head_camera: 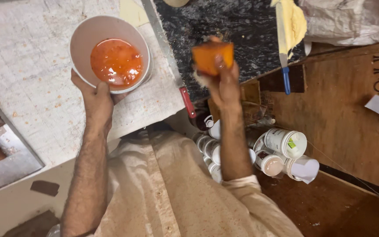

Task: The person repeatedly dips a sponge into a bucket of orange liquid and applies it to the surface of rectangular red blocks arranged on a tray. The person also pours some of the liquid into a small container and handles a tray of wood shavings.

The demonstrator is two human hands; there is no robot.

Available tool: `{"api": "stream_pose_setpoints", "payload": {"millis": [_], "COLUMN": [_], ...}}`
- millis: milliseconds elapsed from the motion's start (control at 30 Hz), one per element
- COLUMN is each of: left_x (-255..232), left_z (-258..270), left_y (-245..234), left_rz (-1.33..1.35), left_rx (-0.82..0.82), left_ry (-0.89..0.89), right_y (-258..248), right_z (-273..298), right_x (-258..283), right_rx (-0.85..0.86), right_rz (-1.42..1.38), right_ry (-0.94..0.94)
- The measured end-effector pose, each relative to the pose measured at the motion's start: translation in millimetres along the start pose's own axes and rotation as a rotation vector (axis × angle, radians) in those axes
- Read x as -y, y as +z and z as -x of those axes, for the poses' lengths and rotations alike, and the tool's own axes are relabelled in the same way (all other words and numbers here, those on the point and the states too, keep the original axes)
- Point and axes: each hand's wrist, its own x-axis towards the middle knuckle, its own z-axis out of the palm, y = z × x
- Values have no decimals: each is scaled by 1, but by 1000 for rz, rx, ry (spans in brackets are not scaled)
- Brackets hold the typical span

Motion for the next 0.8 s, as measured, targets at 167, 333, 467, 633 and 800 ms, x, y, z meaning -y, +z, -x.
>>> {"api": "stream_pose_setpoints", "payload": {"millis": [167,333,467,633,800], "left_x": [-2,2,4,1,-8], "left_z": [0,1,-4,-1,3], "left_y": [-1,-7,-4,-3,0], "left_rz": [7,36,15,-2,33], "left_rx": [22,11,22,33,62], "left_ry": [62,65,86,53,41], "right_y": [-40,-86,-128,-128,-126], "right_z": [19,1,-18,-14,-14], "right_x": [-75,-86,-47,-56,-57], "right_rx": [-359,-488,-541,-246,-498], "right_rz": [1404,1290,996,1535,967], "right_ry": [-379,-168,308,-425,221]}}
